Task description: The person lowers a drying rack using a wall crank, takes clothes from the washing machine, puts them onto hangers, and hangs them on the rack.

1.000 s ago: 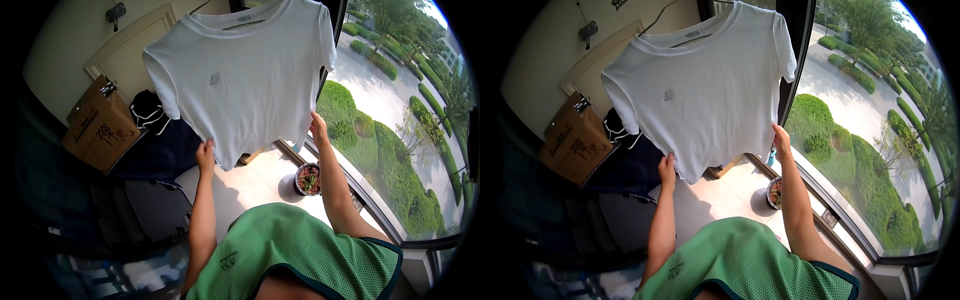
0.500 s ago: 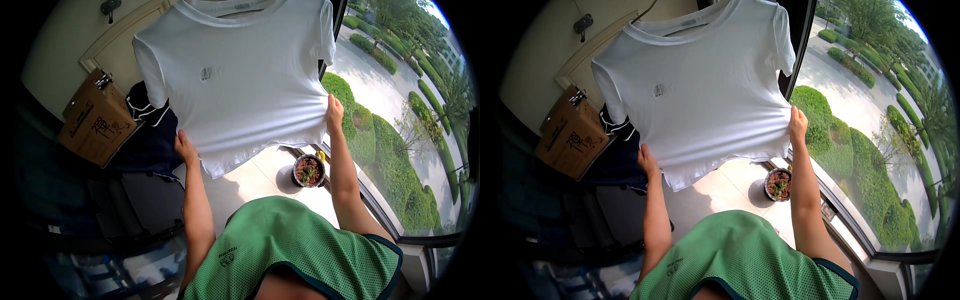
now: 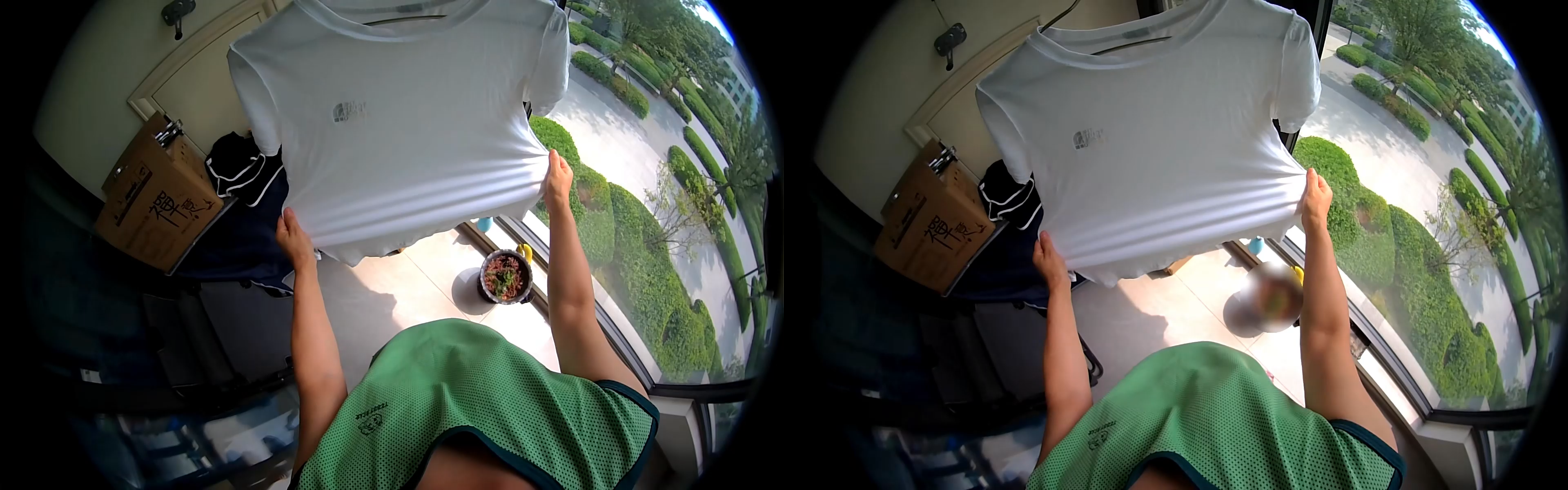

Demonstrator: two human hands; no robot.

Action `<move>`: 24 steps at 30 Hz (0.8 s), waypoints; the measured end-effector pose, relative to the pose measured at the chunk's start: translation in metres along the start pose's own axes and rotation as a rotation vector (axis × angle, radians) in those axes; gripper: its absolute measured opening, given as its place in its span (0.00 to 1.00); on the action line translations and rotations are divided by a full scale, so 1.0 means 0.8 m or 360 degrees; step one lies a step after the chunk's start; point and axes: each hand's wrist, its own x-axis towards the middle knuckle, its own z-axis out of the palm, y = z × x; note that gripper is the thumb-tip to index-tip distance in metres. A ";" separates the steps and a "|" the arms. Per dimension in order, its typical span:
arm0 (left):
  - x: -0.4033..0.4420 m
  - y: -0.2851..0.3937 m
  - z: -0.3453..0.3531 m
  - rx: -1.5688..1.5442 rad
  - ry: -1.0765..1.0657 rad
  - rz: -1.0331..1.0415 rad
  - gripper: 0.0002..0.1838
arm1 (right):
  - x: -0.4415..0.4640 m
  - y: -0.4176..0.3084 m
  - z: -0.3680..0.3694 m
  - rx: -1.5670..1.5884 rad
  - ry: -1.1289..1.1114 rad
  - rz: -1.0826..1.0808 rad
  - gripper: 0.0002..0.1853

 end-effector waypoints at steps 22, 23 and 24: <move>0.013 -0.021 0.022 -0.0010 -0.0255 -0.0047 0.19 | -0.024 -0.009 0.027 0.0008 -0.0310 0.0248 0.15; 0.007 -0.020 0.025 -0.0009 -0.0256 -0.0052 0.19 | -0.043 -0.024 0.042 -0.0010 -0.0304 0.0294 0.15; -0.004 -0.011 0.030 -0.0031 -0.0360 -0.0023 0.19 | -0.026 0.013 0.024 -0.0113 -0.0471 0.0330 0.20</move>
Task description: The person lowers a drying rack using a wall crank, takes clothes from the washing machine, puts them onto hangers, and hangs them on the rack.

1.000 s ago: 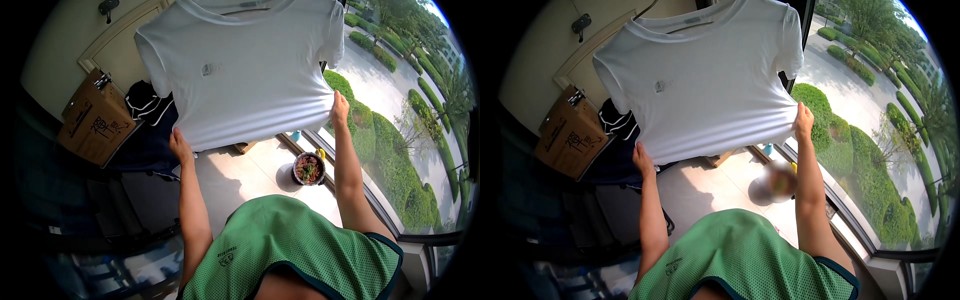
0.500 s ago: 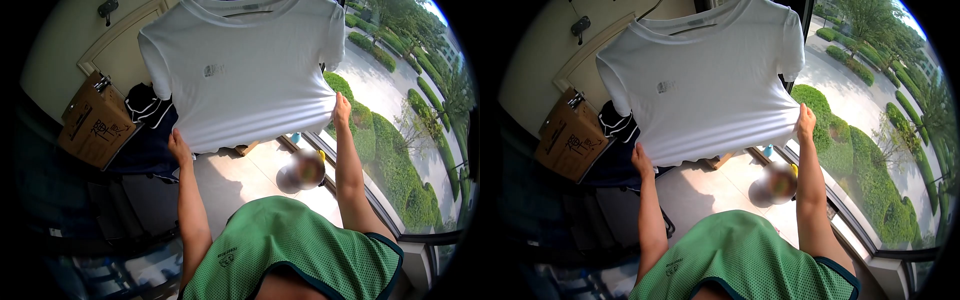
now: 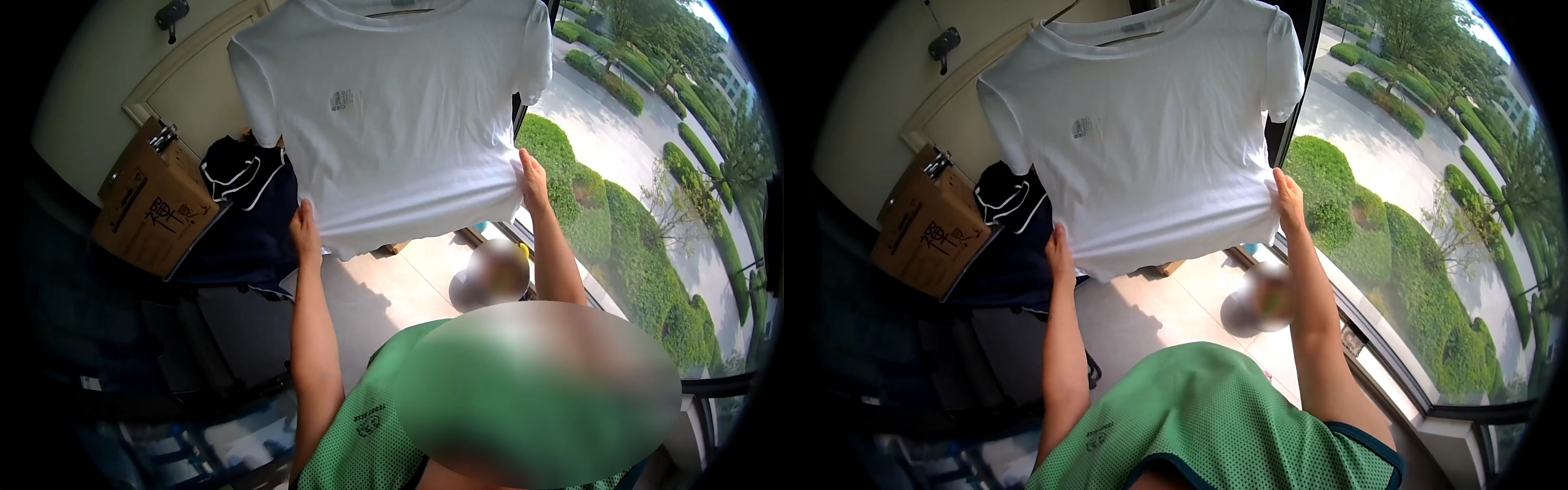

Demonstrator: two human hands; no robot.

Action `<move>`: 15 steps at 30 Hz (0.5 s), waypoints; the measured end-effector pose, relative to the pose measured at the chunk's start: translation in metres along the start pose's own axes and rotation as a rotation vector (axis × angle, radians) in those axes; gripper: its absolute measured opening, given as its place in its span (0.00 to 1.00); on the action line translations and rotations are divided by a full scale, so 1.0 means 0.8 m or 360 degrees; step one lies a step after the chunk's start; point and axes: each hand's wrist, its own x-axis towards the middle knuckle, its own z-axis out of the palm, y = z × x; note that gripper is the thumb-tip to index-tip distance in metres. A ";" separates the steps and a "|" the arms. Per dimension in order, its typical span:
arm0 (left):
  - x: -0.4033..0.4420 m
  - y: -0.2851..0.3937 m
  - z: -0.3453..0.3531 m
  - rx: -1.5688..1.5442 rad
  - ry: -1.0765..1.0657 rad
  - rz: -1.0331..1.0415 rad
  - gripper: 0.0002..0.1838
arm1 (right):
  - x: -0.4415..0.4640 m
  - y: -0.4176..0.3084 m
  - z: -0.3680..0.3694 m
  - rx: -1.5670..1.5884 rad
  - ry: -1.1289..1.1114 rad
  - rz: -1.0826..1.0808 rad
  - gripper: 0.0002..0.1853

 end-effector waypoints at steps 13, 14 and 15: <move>-0.086 -0.085 -0.001 -0.0161 -0.0346 -0.0552 0.19 | -0.050 0.152 -0.017 0.0029 -0.0228 0.0306 0.10; -0.086 -0.092 0.001 -0.0423 -0.0081 -0.0678 0.21 | -0.055 0.153 -0.016 0.0014 -0.0113 0.0352 0.11; -0.085 -0.090 0.003 -0.0683 0.0190 -0.0797 0.22 | -0.072 0.125 0.002 0.0003 0.0002 0.0399 0.12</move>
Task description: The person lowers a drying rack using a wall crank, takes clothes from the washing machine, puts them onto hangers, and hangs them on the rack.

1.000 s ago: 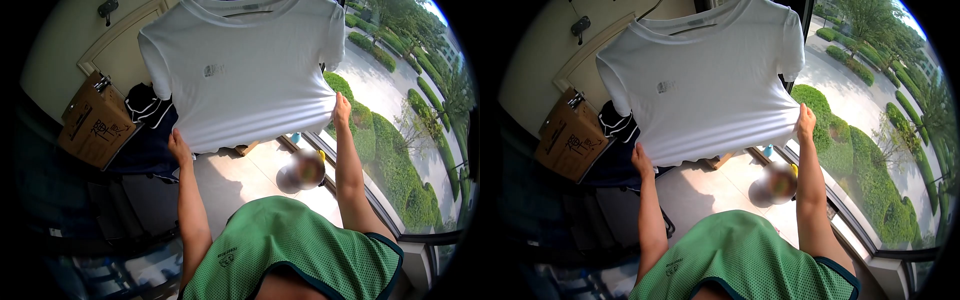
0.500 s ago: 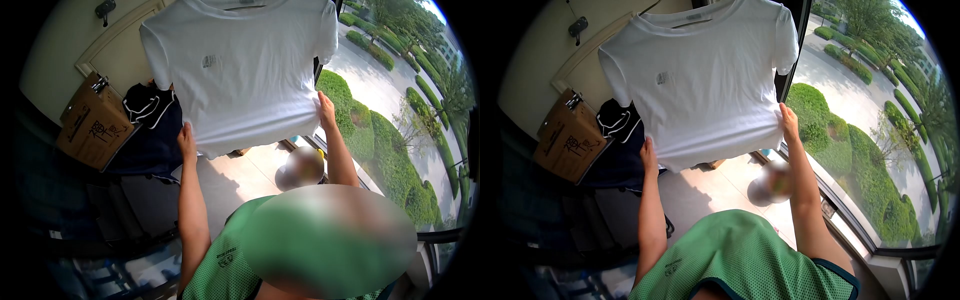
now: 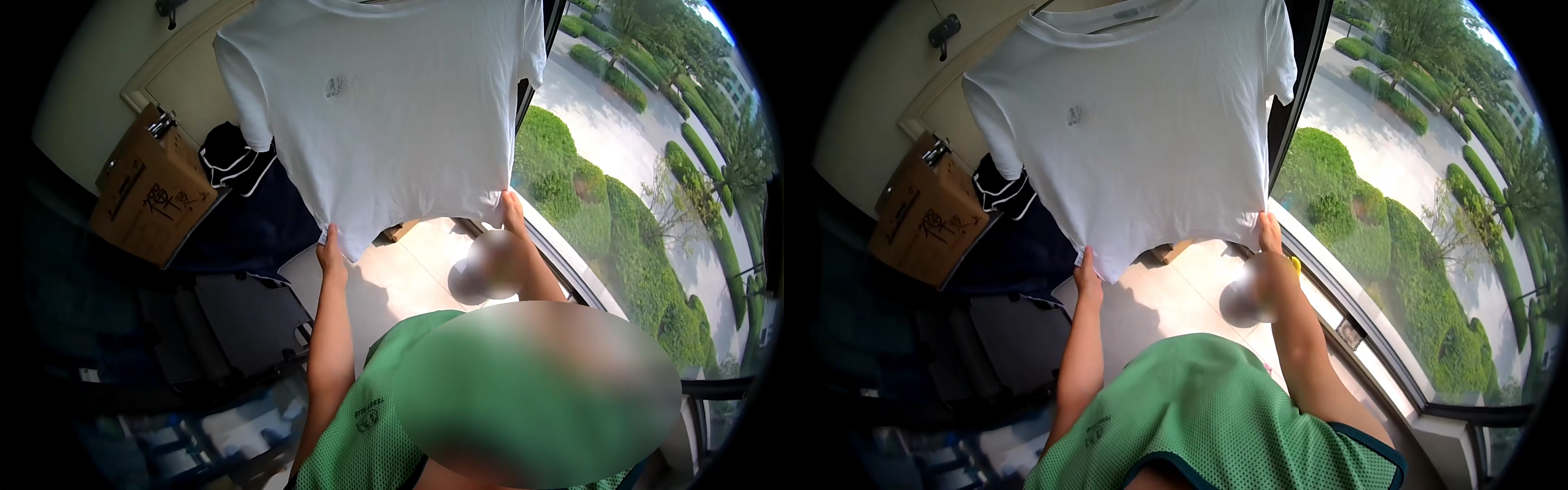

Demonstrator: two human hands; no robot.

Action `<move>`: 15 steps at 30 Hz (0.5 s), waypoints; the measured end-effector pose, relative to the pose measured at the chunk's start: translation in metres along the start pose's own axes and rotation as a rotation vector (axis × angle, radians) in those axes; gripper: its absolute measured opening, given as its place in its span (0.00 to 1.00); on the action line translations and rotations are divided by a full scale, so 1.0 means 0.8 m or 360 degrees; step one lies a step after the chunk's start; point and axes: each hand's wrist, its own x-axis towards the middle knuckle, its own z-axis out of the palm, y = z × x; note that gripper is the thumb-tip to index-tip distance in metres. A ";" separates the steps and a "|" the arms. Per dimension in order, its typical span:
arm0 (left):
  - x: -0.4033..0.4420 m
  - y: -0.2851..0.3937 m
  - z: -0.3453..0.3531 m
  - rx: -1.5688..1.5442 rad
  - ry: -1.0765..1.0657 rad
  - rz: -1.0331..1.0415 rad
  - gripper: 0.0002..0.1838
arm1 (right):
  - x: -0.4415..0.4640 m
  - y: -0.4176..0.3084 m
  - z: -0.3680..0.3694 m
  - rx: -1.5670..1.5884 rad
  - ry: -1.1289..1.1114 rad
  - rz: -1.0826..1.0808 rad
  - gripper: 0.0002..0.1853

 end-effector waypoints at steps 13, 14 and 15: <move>-0.004 0.040 -0.025 0.1267 0.0287 0.0912 0.22 | 0.011 -0.076 -0.041 -0.0831 0.0776 -0.0783 0.16; -0.005 0.046 -0.023 0.1264 0.0291 0.0911 0.22 | 0.019 -0.081 -0.047 -0.0803 0.0785 -0.0804 0.16; -0.007 0.051 -0.024 0.1255 0.0293 0.0906 0.23 | 0.023 -0.086 -0.048 -0.0781 0.0804 -0.0824 0.16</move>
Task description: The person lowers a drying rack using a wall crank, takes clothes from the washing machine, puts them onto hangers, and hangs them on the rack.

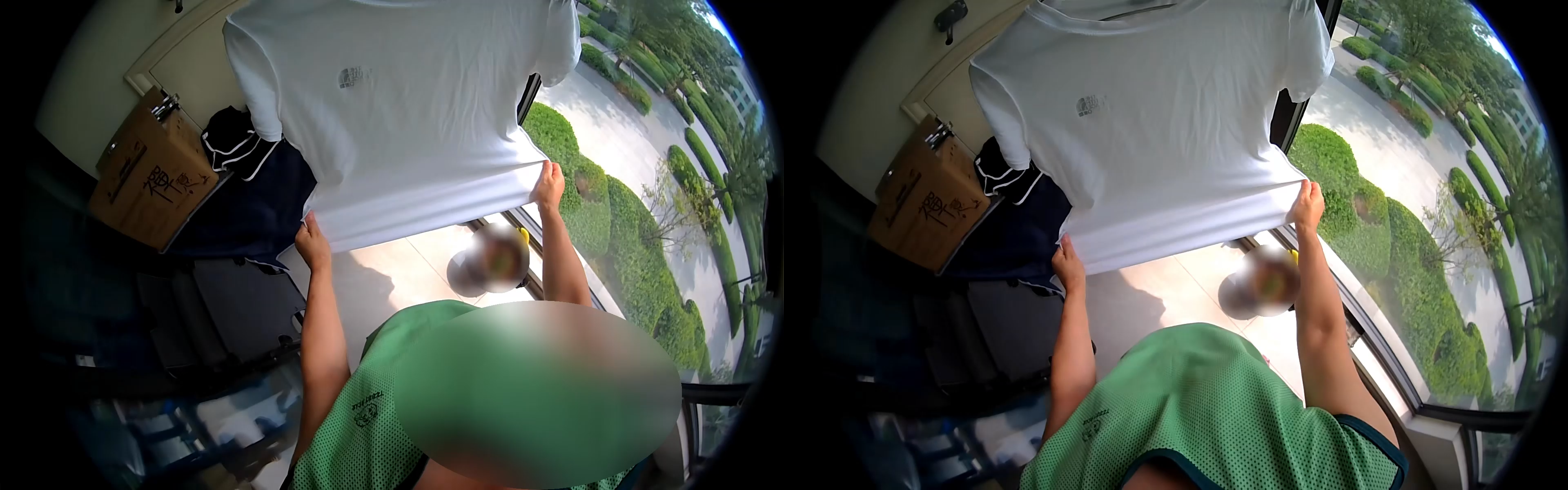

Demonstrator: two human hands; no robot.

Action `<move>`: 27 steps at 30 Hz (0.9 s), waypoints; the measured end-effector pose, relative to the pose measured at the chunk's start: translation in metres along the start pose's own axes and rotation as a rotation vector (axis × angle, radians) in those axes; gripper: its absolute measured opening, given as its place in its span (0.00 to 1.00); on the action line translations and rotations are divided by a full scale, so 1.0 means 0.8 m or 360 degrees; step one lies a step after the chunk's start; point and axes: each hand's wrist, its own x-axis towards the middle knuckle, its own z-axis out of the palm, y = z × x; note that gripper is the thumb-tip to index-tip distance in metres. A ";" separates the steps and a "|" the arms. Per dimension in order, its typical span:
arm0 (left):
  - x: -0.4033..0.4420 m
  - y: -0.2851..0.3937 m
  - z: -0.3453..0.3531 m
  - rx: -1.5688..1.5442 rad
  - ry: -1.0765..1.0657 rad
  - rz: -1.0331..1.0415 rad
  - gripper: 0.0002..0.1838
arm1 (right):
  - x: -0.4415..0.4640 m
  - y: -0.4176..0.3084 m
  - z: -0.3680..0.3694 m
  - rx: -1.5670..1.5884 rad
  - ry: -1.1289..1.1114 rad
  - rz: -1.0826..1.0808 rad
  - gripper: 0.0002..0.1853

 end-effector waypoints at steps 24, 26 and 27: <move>0.015 -0.002 -0.009 0.0100 -0.0124 -0.0050 0.23 | 0.012 0.002 -0.008 -0.0016 -0.0035 0.0197 0.16; 0.010 -0.009 0.004 0.0016 -0.0136 -0.0077 0.22 | 0.010 0.012 0.001 0.0203 -0.0225 0.0271 0.16; 0.009 -0.015 0.014 -0.0298 -0.0262 -0.0203 0.19 | 0.000 -0.001 0.008 0.0298 -0.0305 0.0306 0.15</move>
